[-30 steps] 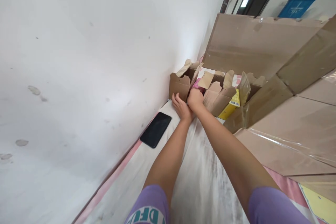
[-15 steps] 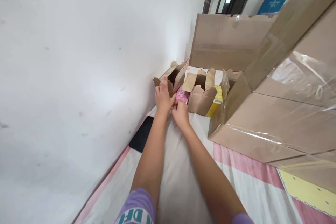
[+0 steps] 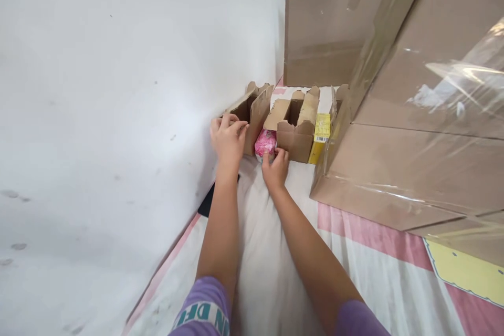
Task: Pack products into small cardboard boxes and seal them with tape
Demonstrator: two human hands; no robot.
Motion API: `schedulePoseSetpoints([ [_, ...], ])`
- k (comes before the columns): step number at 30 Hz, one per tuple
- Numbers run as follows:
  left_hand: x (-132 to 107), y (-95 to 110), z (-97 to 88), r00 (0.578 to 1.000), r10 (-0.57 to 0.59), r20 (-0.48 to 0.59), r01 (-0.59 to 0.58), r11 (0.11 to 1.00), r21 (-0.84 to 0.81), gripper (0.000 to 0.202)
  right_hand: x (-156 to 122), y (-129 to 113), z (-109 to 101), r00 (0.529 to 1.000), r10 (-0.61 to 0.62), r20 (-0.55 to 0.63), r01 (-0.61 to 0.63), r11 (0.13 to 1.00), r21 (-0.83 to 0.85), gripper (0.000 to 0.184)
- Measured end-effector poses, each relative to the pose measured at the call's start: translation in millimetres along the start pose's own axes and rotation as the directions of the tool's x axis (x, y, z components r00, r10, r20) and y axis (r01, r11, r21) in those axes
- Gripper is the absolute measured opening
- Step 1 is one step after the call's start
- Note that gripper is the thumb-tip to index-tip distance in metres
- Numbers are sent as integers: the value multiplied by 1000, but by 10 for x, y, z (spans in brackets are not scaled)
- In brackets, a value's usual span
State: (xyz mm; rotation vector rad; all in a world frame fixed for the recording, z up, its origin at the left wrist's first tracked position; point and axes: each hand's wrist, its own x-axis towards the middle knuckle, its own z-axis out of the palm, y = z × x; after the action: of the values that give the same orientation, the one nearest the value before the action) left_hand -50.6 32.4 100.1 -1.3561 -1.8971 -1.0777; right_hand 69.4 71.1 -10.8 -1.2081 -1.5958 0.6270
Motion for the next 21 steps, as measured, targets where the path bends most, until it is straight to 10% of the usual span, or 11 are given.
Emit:
schedulePoseSetpoints([
  [8, -189, -21, -158, 999, -26, -23, 27, 999, 27, 14, -39, -36, 62, 1000, 1, -23, -3, 998, -57, 73],
  [13, -303, -19, 69, 975, -170, -145, 161, 984, -70, 86, -4, -41, 42, 999, 25, 39, -20, 994, -109, 79],
  [21, -504, 72, 292, 932, -329, -156, 325, 944, -52, 64, 50, -16, 20, 995, 78, 66, -70, 991, -115, 51],
])
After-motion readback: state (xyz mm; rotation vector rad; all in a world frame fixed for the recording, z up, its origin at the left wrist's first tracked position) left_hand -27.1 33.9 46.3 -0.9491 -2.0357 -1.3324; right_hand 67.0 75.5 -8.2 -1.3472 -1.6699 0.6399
